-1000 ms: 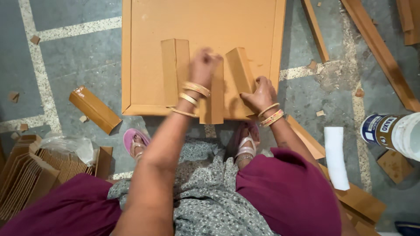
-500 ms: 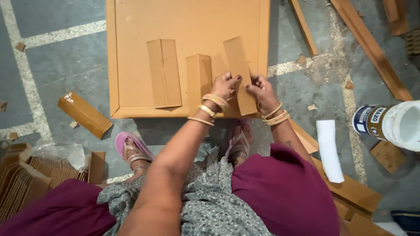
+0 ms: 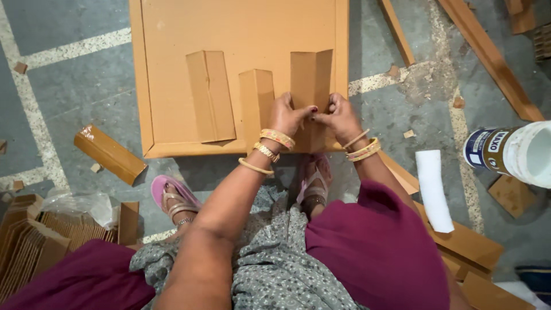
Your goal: The person sits on the floor and assembles a wooden frame by applying glue to small wooden pieces and attaching them to a larger flat board. The person uses a white foam applicator to spread the adhesive and presses the pieces into place.
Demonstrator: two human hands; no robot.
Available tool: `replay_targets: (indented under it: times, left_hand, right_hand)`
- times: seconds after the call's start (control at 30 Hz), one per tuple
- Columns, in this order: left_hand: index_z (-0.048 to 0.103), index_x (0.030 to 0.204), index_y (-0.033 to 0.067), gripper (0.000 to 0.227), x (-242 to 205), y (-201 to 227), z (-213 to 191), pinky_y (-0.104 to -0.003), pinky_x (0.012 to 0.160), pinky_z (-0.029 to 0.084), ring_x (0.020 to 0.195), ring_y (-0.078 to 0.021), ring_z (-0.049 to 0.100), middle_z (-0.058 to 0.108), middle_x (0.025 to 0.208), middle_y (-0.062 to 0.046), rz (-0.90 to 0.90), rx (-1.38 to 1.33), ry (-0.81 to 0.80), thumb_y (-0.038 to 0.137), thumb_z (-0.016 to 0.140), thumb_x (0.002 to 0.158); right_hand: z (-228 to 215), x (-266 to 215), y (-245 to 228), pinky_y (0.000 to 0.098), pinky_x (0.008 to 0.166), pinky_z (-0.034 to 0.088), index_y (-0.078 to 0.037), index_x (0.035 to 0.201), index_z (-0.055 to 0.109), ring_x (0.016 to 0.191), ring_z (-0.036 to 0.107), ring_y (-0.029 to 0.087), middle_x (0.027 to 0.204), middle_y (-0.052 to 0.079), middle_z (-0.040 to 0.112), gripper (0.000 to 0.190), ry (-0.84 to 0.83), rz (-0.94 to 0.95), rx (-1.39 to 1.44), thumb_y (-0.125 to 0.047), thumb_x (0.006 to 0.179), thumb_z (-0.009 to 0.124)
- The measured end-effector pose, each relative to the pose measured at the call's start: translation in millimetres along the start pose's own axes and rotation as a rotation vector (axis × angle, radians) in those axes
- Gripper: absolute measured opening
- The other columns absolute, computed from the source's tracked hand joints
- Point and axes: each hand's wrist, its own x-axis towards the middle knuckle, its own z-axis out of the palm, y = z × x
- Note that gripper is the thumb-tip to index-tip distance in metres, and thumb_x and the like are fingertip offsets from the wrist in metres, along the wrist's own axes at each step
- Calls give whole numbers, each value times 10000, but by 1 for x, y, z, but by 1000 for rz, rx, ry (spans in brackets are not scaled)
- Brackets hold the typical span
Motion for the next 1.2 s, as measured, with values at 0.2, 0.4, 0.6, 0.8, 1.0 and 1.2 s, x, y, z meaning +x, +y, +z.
replay_targets:
  times: [0.2, 0.4, 0.6, 0.8, 1.0, 1.2]
  left_hand:
    - [695, 960, -9, 362, 1, 5, 7, -434, 696, 562, 798, -341, 715, 750, 874, -214, 254, 376, 341, 202, 904, 754]
    - [630, 1049, 9, 430, 78, -28, -2, -435, 757, 620, 912, -332, 750, 759, 982, -163, 146, 156, 142, 223, 879, 772]
    - [654, 1270, 116, 454, 96, -18, -49, -431, 992, 562, 1118, -279, 672, 697, 1179, -85, 250, 610, 376, 292, 804, 879]
    - [582, 1292, 161, 645, 79, 18, -91, -553, 991, 460, 1324, -324, 416, 497, 1384, -76, 35, 1140, 126, 498, 839, 806]
    - [654, 1088, 142, 487, 74, 17, -92, -554, 909, 490, 1134, -342, 585, 654, 1124, -81, 98, 1124, 162, 512, 827, 823]
    - [636, 895, 100, 389, 41, 30, -55, -433, 839, 524, 949, -325, 599, 636, 934, -106, 566, 835, 159, 375, 899, 818]
  right_hand:
    - [32, 6, -7, 275, 750, 627, -3, 1048, 584, 876, 740, 147, 977, 75, 728, 360, 328, -35, -462, -20, 792, 836]
    - [8, 46, -3, 366, 693, 527, 47, 1046, 591, 798, 581, 148, 924, 239, 644, 466, 229, -103, -422, -111, 778, 938]
    - [-10, 51, -3, 333, 698, 544, 23, 1103, 648, 810, 630, 201, 994, 141, 674, 578, 405, -474, -964, -222, 701, 985]
    - [20, -10, 25, 303, 708, 553, -4, 1028, 722, 786, 646, 167, 904, 80, 705, 249, 290, -230, -597, -202, 938, 843]
    - [63, -28, 46, 275, 783, 586, 8, 1245, 636, 887, 664, 138, 1021, 68, 691, 474, -67, -94, -454, -141, 851, 854]
    - [84, -19, 43, 326, 915, 596, -36, 1460, 383, 1073, 686, 176, 1207, 99, 659, 793, -196, 35, 13, -11, 801, 823]
